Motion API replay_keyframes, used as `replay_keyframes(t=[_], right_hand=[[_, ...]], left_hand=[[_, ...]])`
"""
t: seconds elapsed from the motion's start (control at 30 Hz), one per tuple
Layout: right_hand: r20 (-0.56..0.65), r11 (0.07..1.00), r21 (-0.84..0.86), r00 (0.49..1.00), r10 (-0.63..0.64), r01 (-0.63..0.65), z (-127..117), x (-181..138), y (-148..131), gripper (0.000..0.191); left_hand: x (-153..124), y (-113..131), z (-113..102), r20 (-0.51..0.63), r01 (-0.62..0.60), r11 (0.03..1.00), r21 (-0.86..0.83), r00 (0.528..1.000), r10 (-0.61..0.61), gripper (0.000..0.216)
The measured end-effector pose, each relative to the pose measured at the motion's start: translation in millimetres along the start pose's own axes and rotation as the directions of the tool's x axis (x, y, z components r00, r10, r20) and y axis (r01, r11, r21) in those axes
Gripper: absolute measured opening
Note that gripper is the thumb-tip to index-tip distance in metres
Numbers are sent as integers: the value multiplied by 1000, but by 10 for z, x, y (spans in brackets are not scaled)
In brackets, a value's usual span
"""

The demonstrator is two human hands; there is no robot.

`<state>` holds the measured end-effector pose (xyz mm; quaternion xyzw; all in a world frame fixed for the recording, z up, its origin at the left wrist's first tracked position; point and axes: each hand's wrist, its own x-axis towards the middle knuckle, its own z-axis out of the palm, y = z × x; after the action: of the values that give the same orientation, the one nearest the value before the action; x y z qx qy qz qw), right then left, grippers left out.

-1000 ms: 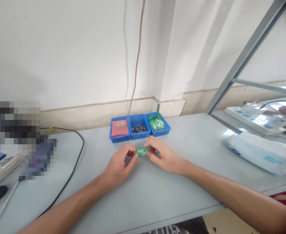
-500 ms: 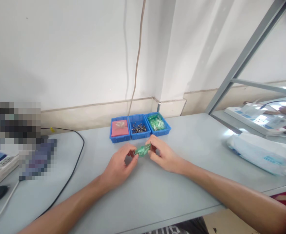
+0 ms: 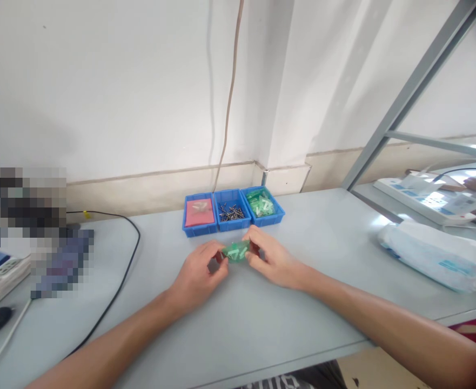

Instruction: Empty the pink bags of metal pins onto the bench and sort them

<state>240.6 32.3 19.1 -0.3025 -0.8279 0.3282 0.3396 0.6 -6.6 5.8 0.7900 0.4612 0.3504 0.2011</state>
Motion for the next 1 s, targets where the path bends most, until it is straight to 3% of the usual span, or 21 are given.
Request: replay_keyframes(t=[0.43, 0.67, 1.0], right_hand=[[3, 1000, 22, 1000, -2, 2, 14, -15, 22, 14], [29, 992, 66, 994, 105, -106, 18, -30, 10, 3], [11, 989, 84, 993, 118, -119, 7, -20, 12, 8]], left_hand=[[-18, -42, 8, 15, 60, 998, -19, 998, -60, 12], [-19, -34, 10, 21, 92, 995, -46, 996, -91, 12], [2, -48, 7, 27, 81, 996, -37, 996, -80, 15]])
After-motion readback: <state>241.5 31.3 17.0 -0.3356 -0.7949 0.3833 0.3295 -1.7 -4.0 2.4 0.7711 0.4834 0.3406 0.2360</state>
